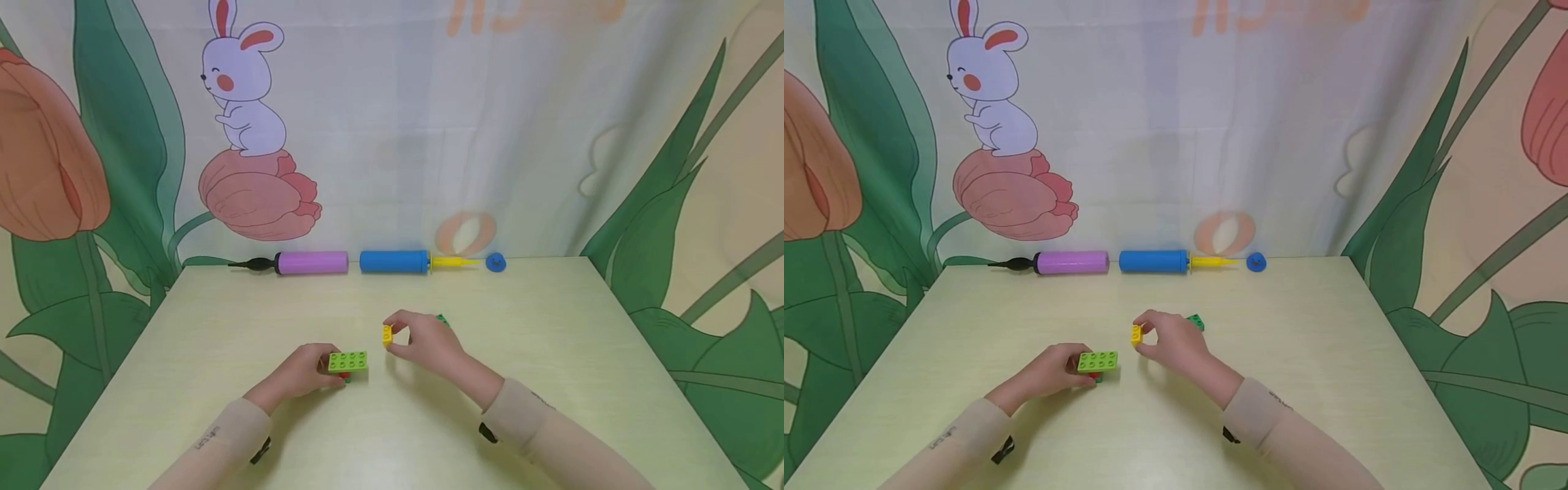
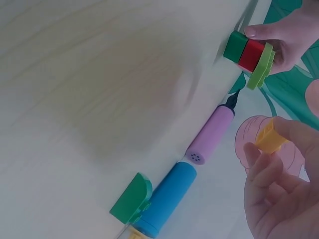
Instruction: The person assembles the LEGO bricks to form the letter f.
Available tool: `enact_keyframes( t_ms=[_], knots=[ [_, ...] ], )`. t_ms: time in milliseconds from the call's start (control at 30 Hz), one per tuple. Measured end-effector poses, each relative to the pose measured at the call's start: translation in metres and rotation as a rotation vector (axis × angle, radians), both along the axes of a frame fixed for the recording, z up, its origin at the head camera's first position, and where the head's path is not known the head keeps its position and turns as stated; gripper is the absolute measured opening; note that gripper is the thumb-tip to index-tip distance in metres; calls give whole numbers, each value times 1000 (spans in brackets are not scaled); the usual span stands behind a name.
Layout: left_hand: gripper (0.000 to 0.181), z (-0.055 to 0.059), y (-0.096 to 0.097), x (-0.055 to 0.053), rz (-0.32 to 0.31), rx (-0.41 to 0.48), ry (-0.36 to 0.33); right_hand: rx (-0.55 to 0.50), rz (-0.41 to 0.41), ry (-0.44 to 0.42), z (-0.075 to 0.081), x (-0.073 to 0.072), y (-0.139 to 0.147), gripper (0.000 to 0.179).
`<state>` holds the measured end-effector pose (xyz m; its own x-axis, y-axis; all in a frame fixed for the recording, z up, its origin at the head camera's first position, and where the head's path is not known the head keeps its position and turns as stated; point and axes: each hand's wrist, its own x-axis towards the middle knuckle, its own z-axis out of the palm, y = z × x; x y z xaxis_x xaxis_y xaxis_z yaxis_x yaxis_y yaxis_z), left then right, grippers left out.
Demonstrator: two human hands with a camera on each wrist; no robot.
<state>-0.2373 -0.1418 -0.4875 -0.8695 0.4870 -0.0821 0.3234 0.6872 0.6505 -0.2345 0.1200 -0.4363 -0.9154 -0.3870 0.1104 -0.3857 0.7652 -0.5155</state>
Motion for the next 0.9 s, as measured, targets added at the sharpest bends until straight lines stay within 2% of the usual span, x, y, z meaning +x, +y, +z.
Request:
enact_keyframes(
  t_ms=[167, 333, 633, 900],
  knots=[
    [39, -1, 0, -1, 4, -1, 4, -4, 21, 24, 2, 4, -7, 36],
    [39, 0, -1, -2, 13, 5, -3, -16, 31, 13, 4, 7, -15, 37],
    [36, -1, 0, -2, 22, 19, -16, -30, 66, -13, 0, 9, -29, 37],
    [41, -1, -2, -2, 44, 18, -7, -44, 73, -15, -4, 9, -37, 37]
  ],
)
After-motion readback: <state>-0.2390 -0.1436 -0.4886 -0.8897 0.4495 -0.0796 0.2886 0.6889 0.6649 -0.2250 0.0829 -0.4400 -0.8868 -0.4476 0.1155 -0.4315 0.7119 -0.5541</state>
